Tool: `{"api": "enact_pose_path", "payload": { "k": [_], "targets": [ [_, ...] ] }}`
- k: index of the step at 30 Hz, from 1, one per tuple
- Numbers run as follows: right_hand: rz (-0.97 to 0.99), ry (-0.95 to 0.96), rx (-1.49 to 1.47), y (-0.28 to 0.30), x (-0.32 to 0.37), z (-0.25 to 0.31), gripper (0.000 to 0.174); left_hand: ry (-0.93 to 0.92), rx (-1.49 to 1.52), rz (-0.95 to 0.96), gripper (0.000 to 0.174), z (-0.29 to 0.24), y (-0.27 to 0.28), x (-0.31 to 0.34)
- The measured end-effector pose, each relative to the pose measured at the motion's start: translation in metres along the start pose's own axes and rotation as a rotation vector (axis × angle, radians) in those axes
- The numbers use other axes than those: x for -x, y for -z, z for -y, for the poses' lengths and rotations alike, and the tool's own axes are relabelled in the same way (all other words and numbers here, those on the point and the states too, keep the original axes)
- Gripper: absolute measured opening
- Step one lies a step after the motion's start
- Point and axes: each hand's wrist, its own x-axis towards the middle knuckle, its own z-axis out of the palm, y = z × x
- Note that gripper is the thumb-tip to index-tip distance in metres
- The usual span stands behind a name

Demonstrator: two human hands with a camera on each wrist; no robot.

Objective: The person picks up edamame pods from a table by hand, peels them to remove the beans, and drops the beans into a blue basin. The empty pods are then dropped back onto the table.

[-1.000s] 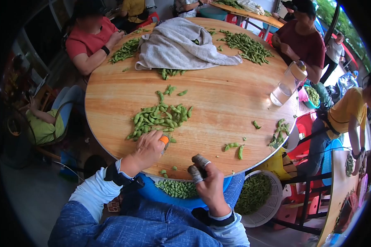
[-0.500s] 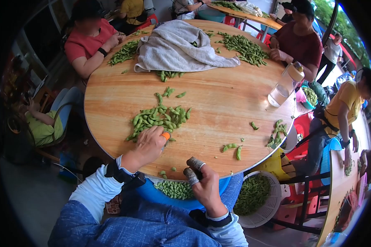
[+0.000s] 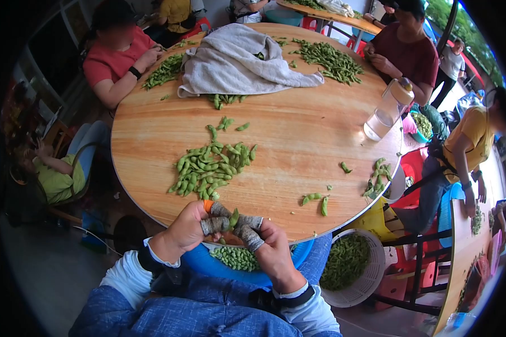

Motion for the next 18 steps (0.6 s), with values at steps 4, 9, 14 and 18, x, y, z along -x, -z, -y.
{"api": "enact_pose_path", "payload": {
  "k": [4, 9, 14, 18],
  "targets": [
    [0.006, -0.047, -0.045, 0.0006, 0.0043, -0.0002, 0.018, 0.033, -0.020, -0.013, 0.009, -0.0006, -0.0053, 0.0054],
    [-0.013, -0.054, -0.023, 0.0026, 0.0065, -0.0019, 0.017, -0.005, -0.058, 0.023, 0.010, 0.0010, -0.0058, 0.0053],
    [0.009, -0.002, -0.020, -0.0036, 0.0078, 0.0065, 0.018, -0.026, -0.104, 0.051, 0.009, 0.0025, -0.0081, 0.0063],
    [-0.006, -0.013, -0.052, 0.0005, 0.0092, 0.0008, 0.020, -0.025, -0.062, 0.025, 0.010, 0.0009, -0.0106, 0.0074]
  ]
}}
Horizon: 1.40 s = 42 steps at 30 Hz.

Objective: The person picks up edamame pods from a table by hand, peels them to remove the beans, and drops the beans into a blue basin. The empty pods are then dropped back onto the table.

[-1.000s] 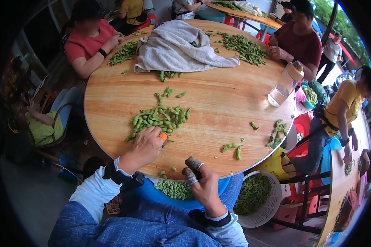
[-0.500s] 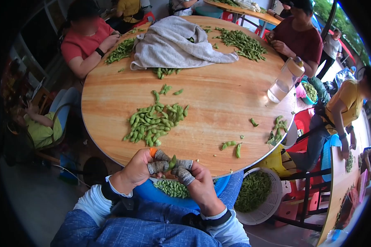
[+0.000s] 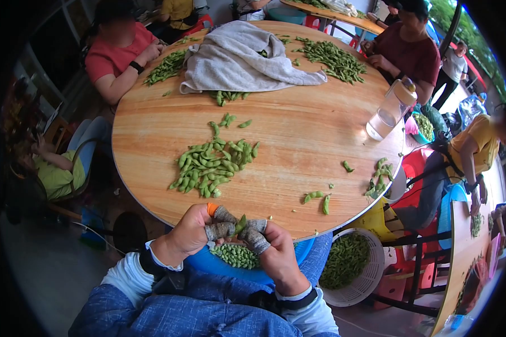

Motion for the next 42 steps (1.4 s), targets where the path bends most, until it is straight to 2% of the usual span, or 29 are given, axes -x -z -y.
{"api": "enact_pose_path", "payload": {
  "k": [5, 11, 14, 17, 20, 23, 24, 27, 30, 33, 34, 35, 37, 38, 41, 42],
  "targets": [
    [0.030, -0.031, 0.049, 0.006, 0.003, 0.003, 0.023, -0.029, -0.025, -0.004, 0.012, 0.000, -0.004, -0.001],
    [-0.013, 0.009, 0.090, 0.002, 0.002, 0.002, 0.015, -0.008, -0.087, 0.035, 0.010, 0.000, 0.000, -0.001],
    [-0.022, 0.061, 0.125, -0.002, 0.000, 0.000, 0.010, 0.009, -0.014, 0.047, 0.010, 0.004, 0.003, -0.001],
    [-0.062, 0.083, 0.132, 0.003, -0.003, -0.012, 0.009, -0.022, -0.111, -0.029, 0.015, 0.010, 0.001, -0.002],
    [-0.050, 0.038, 0.092, 0.008, -0.002, -0.015, 0.010, -0.473, -0.856, -0.111, 0.017, 0.008, -0.013, 0.005],
    [0.009, 0.083, 0.191, 0.007, -0.002, -0.013, 0.012, -0.715, -1.431, -0.076, 0.022, 0.012, -0.006, 0.004],
    [0.036, 0.096, 0.172, 0.008, -0.002, -0.014, 0.013, -0.748, -1.400, -0.069, 0.026, 0.016, -0.003, 0.002],
    [0.097, 0.133, 0.118, 0.014, -0.002, -0.020, 0.016, -0.672, -1.160, 0.047, 0.018, 0.015, 0.001, 0.003],
    [0.158, 0.183, 0.086, 0.016, -0.003, -0.022, 0.019, -0.611, -0.869, 0.065, 0.011, 0.017, -0.001, 0.003],
    [0.242, 0.213, 0.084, 0.017, -0.004, -0.018, 0.017, -0.541, -0.671, 0.061, 0.018, 0.018, 0.002, 0.004],
    [0.262, 0.202, 0.073, 0.019, -0.005, -0.019, 0.016, -0.335, -0.528, 0.086, 0.019, 0.014, 0.003, 0.007],
    [0.284, 0.191, 0.062, 0.019, -0.006, -0.020, 0.016, -0.266, -0.535, 0.117, 0.020, 0.011, 0.005, 0.008],
    [0.183, 0.187, 0.157, 0.014, -0.004, -0.017, 0.012, -0.129, -0.548, 0.174, 0.022, 0.007, 0.007, 0.009],
    [0.135, 0.183, 0.203, 0.011, -0.003, -0.015, 0.011, -0.098, -0.528, 0.115, 0.022, 0.006, 0.005, 0.011],
    [0.059, 0.437, 0.811, -0.002, -0.002, -0.005, 0.012, -0.009, -0.416, -0.046, 0.020, 0.007, -0.004, 0.012],
    [0.029, 0.539, 0.801, -0.006, -0.005, -0.008, 0.016, 0.019, -0.344, -0.093, 0.019, 0.007, -0.006, 0.011]
  ]
}}
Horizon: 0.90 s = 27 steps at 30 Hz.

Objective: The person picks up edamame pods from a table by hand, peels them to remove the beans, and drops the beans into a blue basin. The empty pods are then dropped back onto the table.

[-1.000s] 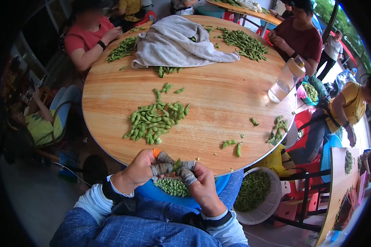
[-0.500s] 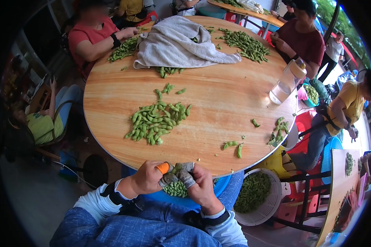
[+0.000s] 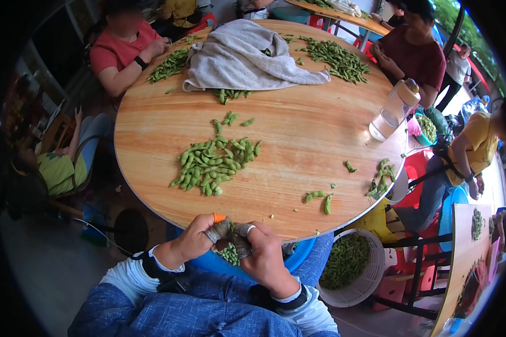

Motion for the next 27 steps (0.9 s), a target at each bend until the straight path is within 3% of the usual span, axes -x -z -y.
{"api": "enact_pose_path", "payload": {
  "k": [4, 7, 10, 13, 16, 19, 22, 25, 27],
  "targets": [
    [0.004, -0.016, 0.040, -0.005, 0.000, -0.004, 0.017, 0.102, 0.362, -0.068, 0.016, 0.011, -0.001, -0.005],
    [0.018, -0.149, -0.093, -0.004, 0.001, -0.005, 0.017, 0.077, 0.438, 0.050, 0.014, 0.009, 0.004, -0.004],
    [0.005, -0.335, -0.374, -0.002, 0.003, -0.011, 0.017, 0.054, 0.363, 0.095, 0.015, 0.012, 0.005, -0.005],
    [0.004, -0.412, -0.530, 0.001, 0.000, -0.012, 0.017, -0.209, -0.177, 0.124, 0.015, 0.017, 0.007, -0.007],
    [0.026, -0.381, -0.446, 0.003, 0.000, -0.012, 0.015, -0.224, -0.204, 0.120, 0.013, 0.023, 0.008, -0.011],
    [-0.022, -0.348, -0.410, 0.001, 0.004, -0.016, 0.013, 0.074, -0.069, 0.118, 0.014, 0.006, 0.011, -0.007],
    [-0.034, -0.351, -0.450, -0.005, 0.004, -0.014, 0.013, -0.135, -0.011, -0.005, 0.016, 0.024, 0.007, -0.011],
    [-0.080, -0.360, -0.477, -0.006, 0.005, -0.010, 0.013, -0.135, 0.117, 0.000, 0.019, 0.028, 0.006, -0.011],
    [-0.172, -0.411, -0.570, -0.007, 0.004, -0.010, 0.013, -0.020, 0.248, 0.043, 0.018, 0.018, 0.012, -0.006]
  ]
}}
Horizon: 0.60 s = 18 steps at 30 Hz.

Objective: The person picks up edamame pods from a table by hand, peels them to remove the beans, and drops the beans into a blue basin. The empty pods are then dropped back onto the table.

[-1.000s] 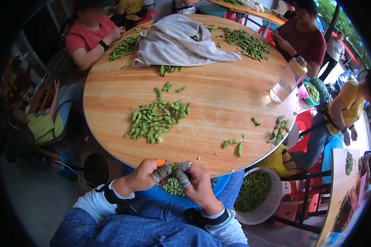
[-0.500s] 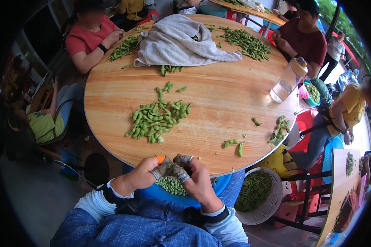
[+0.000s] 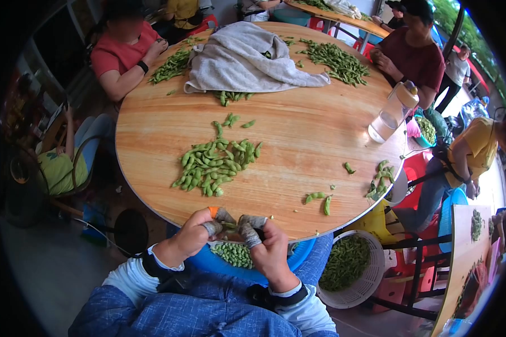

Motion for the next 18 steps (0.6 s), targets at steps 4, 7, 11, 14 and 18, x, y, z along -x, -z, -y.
{"api": "enact_pose_path", "payload": {
  "k": [4, 7, 11, 14, 18],
  "targets": [
    [-0.054, 0.125, 0.145, 0.000, 0.000, -0.002, 0.012, -0.102, -0.036, 0.078, 0.014, 0.002, -0.008, 0.001],
    [-0.008, 0.182, 0.290, -0.004, 0.003, -0.003, 0.012, -0.198, -0.272, 0.060, 0.013, 0.007, -0.003, 0.000],
    [0.108, 0.305, 0.543, -0.005, 0.005, 0.001, 0.012, -0.300, -0.447, 0.033, 0.013, 0.017, 0.003, -0.001],
    [0.081, 0.420, 0.589, -0.008, 0.003, 0.004, 0.013, -0.133, -0.449, -0.060, 0.019, 0.024, 0.006, -0.003],
    [-0.163, 0.376, 0.583, 0.020, -0.012, 0.003, 0.012, -0.391, -0.990, -0.317, 0.022, 0.000, 0.006, -0.008]
  ]
}}
